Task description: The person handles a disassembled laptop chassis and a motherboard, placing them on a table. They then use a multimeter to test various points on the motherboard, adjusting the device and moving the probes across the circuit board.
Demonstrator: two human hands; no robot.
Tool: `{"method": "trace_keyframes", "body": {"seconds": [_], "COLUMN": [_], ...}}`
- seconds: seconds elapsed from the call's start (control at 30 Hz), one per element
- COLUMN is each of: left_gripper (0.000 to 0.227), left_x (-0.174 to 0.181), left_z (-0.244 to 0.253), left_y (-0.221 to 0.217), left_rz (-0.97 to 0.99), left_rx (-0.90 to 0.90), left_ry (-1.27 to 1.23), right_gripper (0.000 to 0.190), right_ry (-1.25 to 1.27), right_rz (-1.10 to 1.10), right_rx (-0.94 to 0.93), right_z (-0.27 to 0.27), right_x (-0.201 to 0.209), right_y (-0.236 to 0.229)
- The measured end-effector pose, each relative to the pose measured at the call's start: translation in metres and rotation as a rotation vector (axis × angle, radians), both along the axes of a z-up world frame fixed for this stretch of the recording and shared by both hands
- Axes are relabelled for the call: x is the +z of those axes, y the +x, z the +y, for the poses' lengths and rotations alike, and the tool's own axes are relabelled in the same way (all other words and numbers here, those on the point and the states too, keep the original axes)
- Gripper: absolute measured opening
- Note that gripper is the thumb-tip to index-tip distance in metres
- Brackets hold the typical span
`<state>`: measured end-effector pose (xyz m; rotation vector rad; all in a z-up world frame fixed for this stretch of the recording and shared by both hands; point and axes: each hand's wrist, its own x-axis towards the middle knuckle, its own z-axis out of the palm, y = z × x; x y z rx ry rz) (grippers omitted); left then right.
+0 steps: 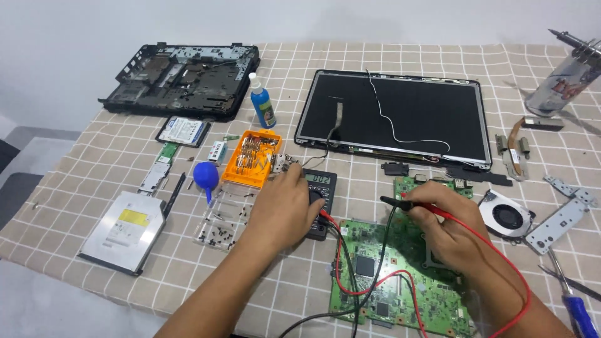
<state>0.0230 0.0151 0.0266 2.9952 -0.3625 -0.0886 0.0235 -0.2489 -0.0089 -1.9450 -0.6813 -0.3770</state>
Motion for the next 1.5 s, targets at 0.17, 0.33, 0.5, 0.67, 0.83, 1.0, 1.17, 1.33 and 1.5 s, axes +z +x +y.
{"method": "trace_keyframes", "body": {"seconds": [0.17,0.33,0.5,0.67,0.83,1.0,1.17,1.33,1.5], "left_gripper": [0.039,0.035,0.034,0.032,0.033,0.029,0.025,0.031,0.052], "left_x": [-0.006,-0.006,-0.01,-0.01,0.004,0.008,0.013,0.016,0.025], "left_z": [-0.004,-0.006,-0.005,-0.005,-0.009,-0.008,-0.007,-0.003,-0.003], "left_y": [-0.003,-0.006,-0.004,-0.003,-0.004,-0.005,-0.005,-0.005,-0.001], "left_rz": [0.083,0.103,0.093,0.128,0.216,0.215,0.252,0.24,0.327], "left_rx": [0.07,0.094,0.083,0.075,0.101,0.076,0.043,-0.012,-0.009], "left_ry": [-0.078,-0.1,-0.107,-0.107,-0.128,-0.138,-0.107,-0.091,-0.087], "right_gripper": [0.023,0.024,0.023,0.024,0.024,0.026,0.028,0.027,0.026], "right_ry": [-0.041,-0.059,-0.066,-0.099,-0.073,-0.055,0.06,0.075,0.085], "right_rz": [-0.086,-0.081,-0.067,-0.066,-0.037,-0.002,0.176,0.192,0.199], "right_rx": [0.057,0.072,0.068,0.046,0.044,-0.003,-0.043,-0.037,-0.048], "right_z": [0.004,0.006,0.004,0.003,0.004,0.002,0.002,0.0,-0.001], "right_x": [0.005,0.007,0.003,0.001,0.001,-0.006,-0.005,-0.01,-0.011], "right_y": [0.0,-0.002,-0.001,0.0,-0.001,0.0,-0.002,0.0,0.001]}}
